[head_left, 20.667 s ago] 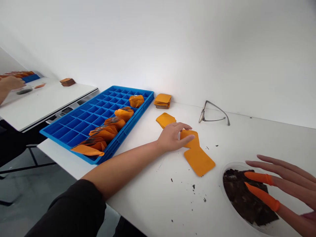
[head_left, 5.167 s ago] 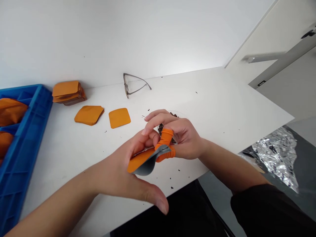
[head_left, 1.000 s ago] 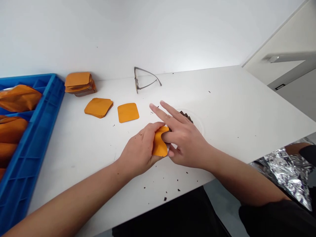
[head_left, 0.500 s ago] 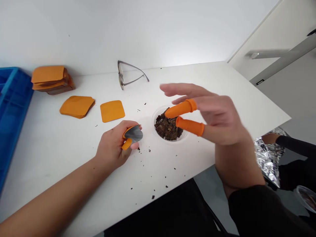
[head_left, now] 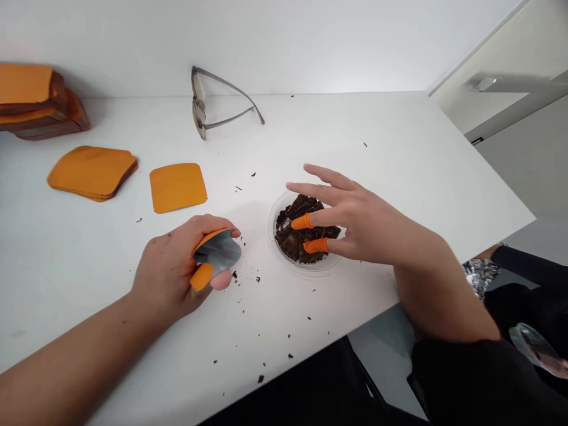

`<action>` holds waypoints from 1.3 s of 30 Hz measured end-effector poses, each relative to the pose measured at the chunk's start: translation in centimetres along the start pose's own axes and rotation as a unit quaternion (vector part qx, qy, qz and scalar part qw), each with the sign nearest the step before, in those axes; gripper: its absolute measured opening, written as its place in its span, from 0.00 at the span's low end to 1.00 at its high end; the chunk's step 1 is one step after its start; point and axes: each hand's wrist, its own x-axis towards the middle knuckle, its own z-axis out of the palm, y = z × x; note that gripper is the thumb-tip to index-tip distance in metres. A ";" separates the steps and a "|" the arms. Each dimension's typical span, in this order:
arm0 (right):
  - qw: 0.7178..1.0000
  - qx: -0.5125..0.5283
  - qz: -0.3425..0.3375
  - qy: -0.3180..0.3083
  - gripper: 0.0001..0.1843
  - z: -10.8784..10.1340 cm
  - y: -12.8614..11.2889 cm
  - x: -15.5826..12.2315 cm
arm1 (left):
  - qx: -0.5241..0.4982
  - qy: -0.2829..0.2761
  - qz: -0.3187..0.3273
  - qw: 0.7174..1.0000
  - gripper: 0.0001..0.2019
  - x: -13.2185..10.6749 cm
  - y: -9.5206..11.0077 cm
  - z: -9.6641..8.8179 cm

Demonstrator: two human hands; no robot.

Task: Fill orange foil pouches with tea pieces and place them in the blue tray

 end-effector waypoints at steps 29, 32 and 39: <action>0.974 0.223 0.012 0.036 0.04 -4.5 1.6 -2.4 | -0.001 -0.020 0.031 0.999 0.21 -0.1 0.0 0.5; 0.973 0.223 0.014 0.060 0.06 -3.9 1.4 -2.2 | -0.013 -0.020 0.026 0.999 0.24 -0.1 0.3 0.5; 0.887 0.172 -0.147 0.403 0.08 -1.2 0.1 0.3 | -0.047 -0.049 0.008 0.998 0.28 -0.9 0.3 0.8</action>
